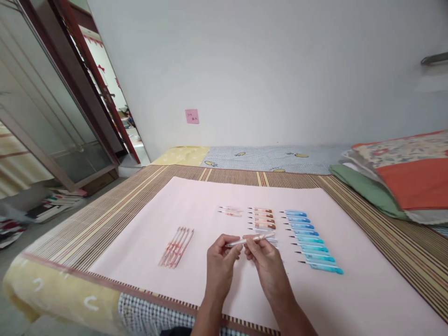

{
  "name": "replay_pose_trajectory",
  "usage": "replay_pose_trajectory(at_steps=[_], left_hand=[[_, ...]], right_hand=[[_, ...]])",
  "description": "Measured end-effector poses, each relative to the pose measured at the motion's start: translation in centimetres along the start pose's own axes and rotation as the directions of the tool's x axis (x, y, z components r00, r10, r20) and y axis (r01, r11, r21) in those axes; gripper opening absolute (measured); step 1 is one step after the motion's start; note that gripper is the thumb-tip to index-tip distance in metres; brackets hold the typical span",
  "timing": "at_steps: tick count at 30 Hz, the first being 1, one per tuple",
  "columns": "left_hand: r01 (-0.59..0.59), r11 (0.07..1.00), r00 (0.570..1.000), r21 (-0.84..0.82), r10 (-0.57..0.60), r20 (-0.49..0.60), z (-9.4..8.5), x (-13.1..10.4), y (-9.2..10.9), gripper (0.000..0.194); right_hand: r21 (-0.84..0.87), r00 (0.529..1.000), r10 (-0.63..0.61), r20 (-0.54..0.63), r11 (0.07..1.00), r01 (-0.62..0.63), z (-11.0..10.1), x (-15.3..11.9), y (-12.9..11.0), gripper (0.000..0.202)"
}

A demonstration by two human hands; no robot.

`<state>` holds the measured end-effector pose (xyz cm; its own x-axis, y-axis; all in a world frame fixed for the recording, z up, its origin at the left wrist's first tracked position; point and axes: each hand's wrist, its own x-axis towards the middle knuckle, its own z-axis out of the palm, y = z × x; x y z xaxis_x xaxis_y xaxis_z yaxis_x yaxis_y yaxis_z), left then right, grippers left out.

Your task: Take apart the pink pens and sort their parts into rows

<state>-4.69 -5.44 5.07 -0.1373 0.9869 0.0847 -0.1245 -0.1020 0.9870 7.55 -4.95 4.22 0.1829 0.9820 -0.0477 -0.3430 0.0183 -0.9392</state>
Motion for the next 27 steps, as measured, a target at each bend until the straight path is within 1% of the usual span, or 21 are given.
replay_pose_trajectory(at_steps=[4, 6, 7, 10, 13, 15, 18, 20, 21, 23, 25, 27], left_hand=[[-0.112, 0.991, 0.994, 0.077, 0.111, 0.017, 0.1, -0.2, 0.1, 0.013], [-0.138, 0.986, 0.990, 0.097, 0.137, 0.022, 0.2, -0.3, 0.1, 0.012], [-0.133, 0.986, 0.991, 0.101, 0.131, 0.023, 0.3, -0.4, 0.1, 0.012], [-0.060, 0.996, 0.998, 0.067, 0.058, 0.023, 0.5, -0.4, 0.0, 0.019], [0.025, 1.000, 1.000, 0.004, -0.025, 0.017, 0.7, -0.2, -0.7, 0.038], [0.076, 0.997, 0.997, 0.001, -0.076, 0.007, 0.6, 0.1, -1.3, 0.051], [0.164, 0.986, 0.986, -0.003, -0.164, 0.036, 0.2, 0.6, -1.8, 0.061], [0.191, 0.979, 0.979, -0.066, -0.185, 0.086, 0.0, 0.8, -1.7, 0.058], [0.189, 0.976, 0.977, -0.107, -0.177, 0.116, -0.1, 0.8, -1.6, 0.054], [0.175, 0.972, 0.975, -0.158, -0.148, 0.167, -0.1, 0.9, -1.4, 0.052], [0.169, 0.971, 0.974, -0.167, -0.138, 0.181, -0.1, 0.9, -1.5, 0.048], [0.187, 0.969, 0.974, -0.162, -0.161, 0.159, -0.1, 0.9, -1.9, 0.044]], right_hand=[[0.069, 0.999, 0.031, 0.036, 0.997, -0.034, 0.1, 0.0, 0.0, 0.048], [0.073, 0.999, 0.028, 0.039, 0.997, -0.030, 0.0, 0.1, 0.1, 0.048], [0.065, 0.999, 0.018, 0.035, 0.998, -0.020, 0.0, 0.2, 0.2, 0.047], [0.009, 1.000, -0.020, 0.013, 1.000, 0.020, -0.3, 0.3, 0.7, 0.045], [-0.040, 0.999, -0.035, -0.006, 0.999, 0.035, -0.5, 0.4, 1.3, 0.045], [-0.057, 0.999, -0.037, -0.003, 0.998, 0.036, -0.7, 0.4, 1.5, 0.046], [-0.084, 0.999, -0.036, 0.004, 0.996, 0.036, -0.9, 0.6, 1.9, 0.048], [-0.100, 0.999, -0.034, -0.011, 0.994, 0.033, -1.1, 0.9, 2.1, 0.048], [-0.109, 0.999, -0.031, -0.022, 0.994, 0.029, -1.2, 1.1, 2.2, 0.049], [-0.126, 0.999, -0.024, -0.040, 0.992, 0.019, -1.5, 1.4, 2.4, 0.050], [-0.143, 0.999, -0.019, -0.046, 0.990, 0.012, -1.6, 1.5, 2.4, 0.051], [-0.147, 0.999, -0.020, -0.042, 0.989, 0.014, -1.5, 1.4, 2.4, 0.051]])
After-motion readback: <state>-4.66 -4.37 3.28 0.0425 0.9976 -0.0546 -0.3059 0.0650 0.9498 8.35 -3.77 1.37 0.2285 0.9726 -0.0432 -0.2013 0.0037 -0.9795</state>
